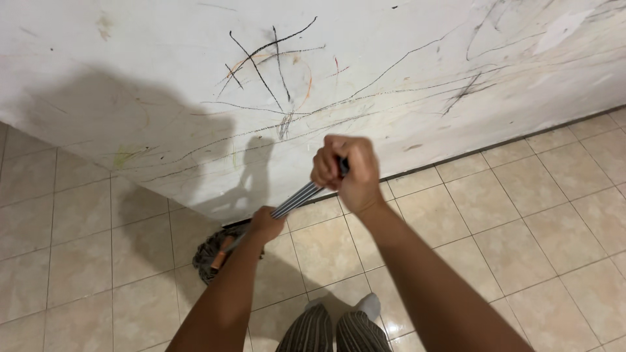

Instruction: The person is mopping a tiled floor using a mop, moving the mop head in several directions across the surface and along the base of the wall.

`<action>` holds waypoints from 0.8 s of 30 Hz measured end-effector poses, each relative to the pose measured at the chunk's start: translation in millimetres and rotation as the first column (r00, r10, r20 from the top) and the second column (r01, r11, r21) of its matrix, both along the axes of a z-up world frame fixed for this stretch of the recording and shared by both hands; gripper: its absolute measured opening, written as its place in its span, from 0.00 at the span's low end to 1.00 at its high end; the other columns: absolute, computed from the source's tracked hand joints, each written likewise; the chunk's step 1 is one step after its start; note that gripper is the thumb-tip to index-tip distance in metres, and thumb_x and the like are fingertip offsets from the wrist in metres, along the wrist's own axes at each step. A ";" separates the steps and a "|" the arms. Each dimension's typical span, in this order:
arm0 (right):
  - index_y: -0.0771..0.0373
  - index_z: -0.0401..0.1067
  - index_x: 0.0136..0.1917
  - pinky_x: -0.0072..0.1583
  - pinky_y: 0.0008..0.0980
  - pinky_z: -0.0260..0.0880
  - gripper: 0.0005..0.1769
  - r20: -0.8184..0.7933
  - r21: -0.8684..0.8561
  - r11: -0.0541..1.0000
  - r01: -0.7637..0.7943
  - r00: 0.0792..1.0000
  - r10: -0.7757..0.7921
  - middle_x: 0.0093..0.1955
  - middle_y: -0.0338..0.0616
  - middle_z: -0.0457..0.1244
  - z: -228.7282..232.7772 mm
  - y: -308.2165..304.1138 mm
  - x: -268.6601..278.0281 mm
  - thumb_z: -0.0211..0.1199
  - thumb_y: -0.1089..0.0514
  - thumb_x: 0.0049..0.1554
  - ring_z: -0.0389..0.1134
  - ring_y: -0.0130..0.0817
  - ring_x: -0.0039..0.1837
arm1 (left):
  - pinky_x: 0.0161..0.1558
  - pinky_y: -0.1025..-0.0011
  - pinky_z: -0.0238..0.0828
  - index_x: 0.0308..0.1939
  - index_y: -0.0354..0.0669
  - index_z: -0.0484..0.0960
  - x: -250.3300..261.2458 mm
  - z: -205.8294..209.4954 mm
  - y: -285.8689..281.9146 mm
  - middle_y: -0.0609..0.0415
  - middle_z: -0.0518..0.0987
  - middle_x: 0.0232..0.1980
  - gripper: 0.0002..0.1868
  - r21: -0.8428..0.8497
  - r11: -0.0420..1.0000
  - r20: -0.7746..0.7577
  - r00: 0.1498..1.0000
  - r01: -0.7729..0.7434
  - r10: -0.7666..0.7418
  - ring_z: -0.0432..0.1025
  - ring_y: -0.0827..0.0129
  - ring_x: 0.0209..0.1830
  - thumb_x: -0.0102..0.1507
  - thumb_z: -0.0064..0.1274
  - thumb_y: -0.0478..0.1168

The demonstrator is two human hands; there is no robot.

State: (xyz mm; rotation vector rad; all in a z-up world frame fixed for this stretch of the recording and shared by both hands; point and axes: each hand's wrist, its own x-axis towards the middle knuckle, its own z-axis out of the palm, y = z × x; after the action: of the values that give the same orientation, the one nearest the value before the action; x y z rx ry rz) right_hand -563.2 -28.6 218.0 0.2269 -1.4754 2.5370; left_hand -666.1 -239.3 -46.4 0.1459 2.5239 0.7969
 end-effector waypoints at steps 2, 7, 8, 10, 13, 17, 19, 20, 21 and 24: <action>0.58 0.50 0.27 0.32 0.36 0.47 0.21 0.014 0.013 0.999 0.047 0.999 -0.047 0.24 0.41 0.45 18.7 8.0 1.6 0.45 0.50 0.59 0.43 0.30 0.28 | 0.38 0.60 0.74 0.38 0.41 0.87 2.7 4.4 22.6 0.43 0.84 0.31 0.17 0.083 0.997 0.053 0.999 -0.010 0.006 0.79 0.57 0.31 0.62 0.57 0.52; 0.57 0.49 0.26 0.29 0.34 0.45 0.22 -0.072 0.160 0.962 0.222 0.974 -0.213 0.21 0.38 0.42 69.4 39.3 24.6 0.43 0.50 0.59 0.41 0.28 0.26 | 0.33 0.64 0.74 0.39 0.41 0.87 12.7 0.4 96.8 0.50 0.85 0.31 0.12 0.415 0.875 -0.086 0.968 0.248 -0.234 0.77 0.68 0.29 0.62 0.53 0.45; 0.58 0.49 0.26 0.28 0.33 0.44 0.22 -0.103 0.212 0.941 0.265 0.963 -0.248 0.21 0.38 0.42 77.9 44.1 31.3 0.43 0.50 0.60 0.41 0.28 0.25 | 0.31 0.64 0.72 0.40 0.41 0.86 12.1 3.5 118.9 0.51 0.85 0.30 0.11 0.428 0.864 -0.030 0.960 0.265 -0.280 0.76 0.68 0.28 0.62 0.54 0.43; 0.58 0.48 0.24 0.26 0.32 0.42 0.24 -0.171 0.306 0.885 0.350 0.935 -0.311 0.20 0.38 0.40 92.3 51.7 44.0 0.43 0.51 0.60 0.40 0.26 0.23 | 0.32 0.65 0.68 0.43 0.44 0.87 24.3 13.2 146.9 0.46 0.82 0.26 0.12 0.372 0.864 -0.020 0.933 0.340 -0.359 0.74 0.66 0.26 0.64 0.56 0.47; 0.59 0.51 0.25 0.28 0.30 0.44 0.22 -0.224 0.380 0.836 0.397 0.916 -0.333 0.22 0.38 0.44 100.0 57.8 68.7 0.42 0.55 0.61 0.44 0.24 0.25 | 0.31 0.58 0.65 0.36 0.34 0.84 56.5 31.0 188.9 0.41 0.77 0.27 0.17 0.574 0.777 -0.036 0.956 0.259 -0.293 0.67 0.62 0.26 0.64 0.60 0.49; 0.64 0.56 0.26 0.28 0.28 0.46 0.22 -0.370 0.429 0.800 0.420 0.889 -0.268 0.25 0.39 0.49 81.0 46.3 78.7 0.43 0.60 0.61 0.48 0.22 0.26 | 0.34 0.61 0.68 0.31 0.35 0.80 80.2 52.0 213.0 0.48 0.78 0.26 0.21 0.467 0.839 0.095 0.928 0.279 -0.361 0.71 0.65 0.26 0.63 0.55 0.52; 0.63 0.53 0.25 0.30 0.27 0.45 0.21 -0.420 0.483 0.766 0.425 0.880 -0.224 0.27 0.38 0.48 73.0 37.0 83.9 0.45 0.64 0.60 0.46 0.22 0.28 | 0.35 0.65 0.70 0.29 0.39 0.82 89.0 54.7 214.0 0.52 0.80 0.25 0.15 0.530 0.809 0.052 0.942 0.255 -0.331 0.74 0.69 0.27 0.58 0.57 0.49; 0.63 0.53 0.25 0.30 0.27 0.45 0.21 -0.348 0.486 0.779 0.396 0.905 -0.243 0.26 0.38 0.48 71.7 33.5 87.9 0.46 0.64 0.59 0.46 0.21 0.28 | 0.34 0.64 0.69 0.28 0.39 0.81 88.9 55.3 211.4 0.51 0.79 0.25 0.16 0.537 0.790 0.015 0.934 0.294 -0.358 0.74 0.69 0.26 0.58 0.56 0.49; 0.63 0.52 0.25 0.30 0.28 0.45 0.20 -0.274 0.487 0.792 0.367 0.926 -0.260 0.26 0.38 0.48 71.7 30.0 93.0 0.48 0.64 0.59 0.46 0.21 0.28 | 0.34 0.63 0.69 0.27 0.39 0.80 87.3 56.0 207.7 0.51 0.79 0.25 0.16 0.543 0.771 -0.022 0.923 0.333 -0.383 0.73 0.69 0.26 0.58 0.55 0.49; 0.62 0.53 0.24 0.28 0.28 0.45 0.19 -0.269 0.439 0.819 0.369 0.924 -0.273 0.25 0.39 0.49 75.3 17.4 93.1 0.47 0.63 0.56 0.46 0.22 0.27 | 0.31 0.60 0.67 0.24 0.35 0.77 87.1 57.4 187.8 0.47 0.76 0.22 0.18 0.518 0.769 -0.042 0.909 0.374 -0.414 0.71 0.63 0.23 0.59 0.53 0.48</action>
State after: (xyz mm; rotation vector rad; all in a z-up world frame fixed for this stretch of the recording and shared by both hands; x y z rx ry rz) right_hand -470.1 -11.2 293.4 0.2598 -1.8603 1.7951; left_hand -579.0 -51.6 11.1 0.7869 2.0339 1.2475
